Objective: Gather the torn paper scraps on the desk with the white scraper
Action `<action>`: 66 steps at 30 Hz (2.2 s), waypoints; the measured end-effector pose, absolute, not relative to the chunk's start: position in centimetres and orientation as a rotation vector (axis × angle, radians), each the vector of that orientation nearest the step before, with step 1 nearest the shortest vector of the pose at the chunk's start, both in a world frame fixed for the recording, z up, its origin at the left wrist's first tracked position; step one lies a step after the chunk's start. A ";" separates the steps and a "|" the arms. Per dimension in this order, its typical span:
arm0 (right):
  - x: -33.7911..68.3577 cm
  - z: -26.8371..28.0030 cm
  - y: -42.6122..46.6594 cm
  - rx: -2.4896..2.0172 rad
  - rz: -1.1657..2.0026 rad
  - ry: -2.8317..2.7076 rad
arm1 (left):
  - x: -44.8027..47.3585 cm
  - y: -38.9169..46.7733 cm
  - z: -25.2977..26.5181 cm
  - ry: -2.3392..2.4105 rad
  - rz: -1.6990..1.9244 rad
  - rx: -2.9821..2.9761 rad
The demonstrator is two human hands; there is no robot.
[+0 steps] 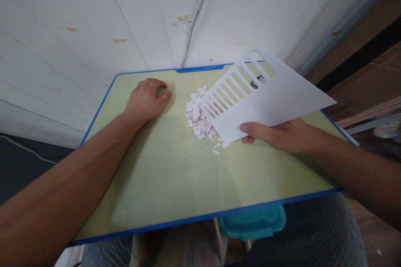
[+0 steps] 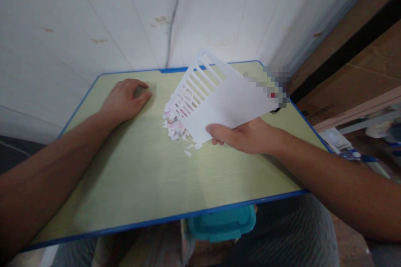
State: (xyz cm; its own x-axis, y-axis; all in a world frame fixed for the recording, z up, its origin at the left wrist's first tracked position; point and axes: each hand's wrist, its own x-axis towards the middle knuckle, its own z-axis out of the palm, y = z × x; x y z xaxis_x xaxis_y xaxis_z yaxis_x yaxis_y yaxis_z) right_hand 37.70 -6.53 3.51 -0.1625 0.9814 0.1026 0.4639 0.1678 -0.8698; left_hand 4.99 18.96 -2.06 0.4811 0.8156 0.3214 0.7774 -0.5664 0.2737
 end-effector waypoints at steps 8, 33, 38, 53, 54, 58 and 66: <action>37.8 4.3 -7.2 -1.256 1.216 -1.858 | 6.3 17.5 -0.8 1.505 0.561 2.644; 37.8 5.6 -8.0 -1.222 1.256 -1.912 | 6.1 18.1 -0.7 1.404 0.567 2.703; 37.9 5.5 -7.7 -1.292 1.208 -1.874 | 6.4 17.7 -0.5 1.465 0.539 2.676; 37.3 4.2 -7.7 -1.362 1.056 -1.807 | 6.3 17.9 -0.6 1.465 0.553 2.642; 37.3 4.3 -7.7 -1.350 1.072 -1.810 | 6.3 17.9 -0.6 1.471 0.559 2.637; 37.3 4.9 -7.7 -1.256 1.138 -1.912 | 6.2 18.0 -0.7 1.457 0.563 2.636; 37.6 5.4 -8.3 -1.126 1.419 -2.011 | 6.3 17.6 -0.4 1.459 0.546 2.623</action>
State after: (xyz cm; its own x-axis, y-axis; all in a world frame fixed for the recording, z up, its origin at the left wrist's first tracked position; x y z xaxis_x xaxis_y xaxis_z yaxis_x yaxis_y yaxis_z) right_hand 37.62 -8.27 5.42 -0.5767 0.8105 -0.1027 0.3686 0.1459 -0.9181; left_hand 6.34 17.63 -0.45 0.4794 0.8371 0.2635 0.8045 -0.5392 0.2490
